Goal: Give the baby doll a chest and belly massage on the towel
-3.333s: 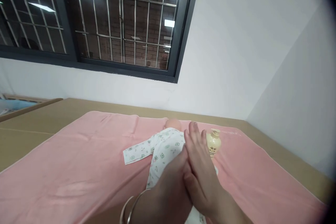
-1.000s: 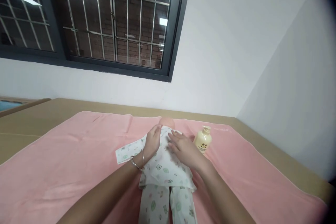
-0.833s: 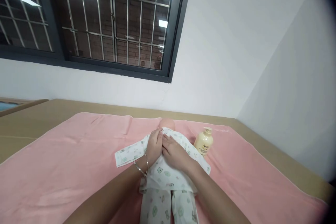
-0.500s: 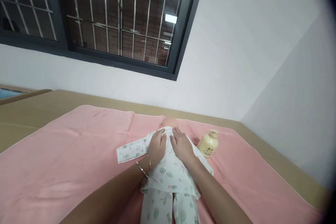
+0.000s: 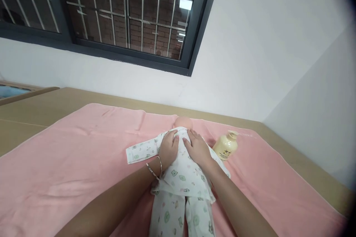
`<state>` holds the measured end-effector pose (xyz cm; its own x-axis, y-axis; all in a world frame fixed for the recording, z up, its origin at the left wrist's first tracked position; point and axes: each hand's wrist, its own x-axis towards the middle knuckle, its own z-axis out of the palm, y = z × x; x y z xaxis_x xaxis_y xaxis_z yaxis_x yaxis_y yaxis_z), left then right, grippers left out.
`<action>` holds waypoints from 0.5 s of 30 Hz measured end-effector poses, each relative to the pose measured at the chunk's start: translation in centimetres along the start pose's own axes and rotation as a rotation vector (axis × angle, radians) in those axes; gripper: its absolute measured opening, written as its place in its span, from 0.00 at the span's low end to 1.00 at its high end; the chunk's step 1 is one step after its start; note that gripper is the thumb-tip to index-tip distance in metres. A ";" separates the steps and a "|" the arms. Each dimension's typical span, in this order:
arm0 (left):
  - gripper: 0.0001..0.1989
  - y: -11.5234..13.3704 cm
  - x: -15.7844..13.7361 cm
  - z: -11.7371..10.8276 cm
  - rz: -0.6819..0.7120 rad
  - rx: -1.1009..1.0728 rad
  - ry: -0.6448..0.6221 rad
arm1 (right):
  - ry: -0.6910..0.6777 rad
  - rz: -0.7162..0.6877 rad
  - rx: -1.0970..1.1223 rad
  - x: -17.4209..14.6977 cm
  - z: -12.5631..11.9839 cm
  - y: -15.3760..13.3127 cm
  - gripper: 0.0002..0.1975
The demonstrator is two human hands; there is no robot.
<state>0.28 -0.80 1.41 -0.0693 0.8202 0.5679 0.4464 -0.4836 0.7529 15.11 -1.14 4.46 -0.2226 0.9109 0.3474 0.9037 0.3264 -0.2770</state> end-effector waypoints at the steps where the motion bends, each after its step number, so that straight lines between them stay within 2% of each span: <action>1: 0.15 0.0 0.0 0.0 0.000 0.004 0.000 | 0.019 0.054 -0.056 -0.4 0.2 -0.5 0.29; 3: 0.15 0.0 0.0 0.0 0.010 0.007 -0.001 | 0.046 0.091 -0.144 -1.3 0.5 -1.7 0.29; 4: 0.15 0.0 0.1 -0.1 0.019 0.005 0.000 | 0.051 0.064 -0.162 -1.8 0.6 -2.4 0.28; 8: 0.14 0.0 0.2 -0.2 0.053 -0.010 -0.008 | 0.010 -0.201 -0.047 -2.0 0.4 -3.1 0.24; 10: 0.14 -0.1 0.3 -0.2 0.064 -0.011 -0.015 | -0.025 -0.262 0.053 -1.4 0.3 -2.3 0.23; 12: 0.14 -0.2 0.3 -0.1 0.071 -0.003 -0.019 | -0.040 -0.230 0.118 -0.9 0.3 -1.4 0.22; 15: 0.13 -0.5 0.3 0.2 0.062 0.021 -0.012 | 0.010 -0.065 0.106 -0.6 0.7 -0.7 0.25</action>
<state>0.20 -0.28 1.13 -0.0302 0.7923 0.6093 0.4679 -0.5275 0.7091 14.37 -1.76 3.85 -0.2749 0.8846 0.3768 0.8436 0.4099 -0.3468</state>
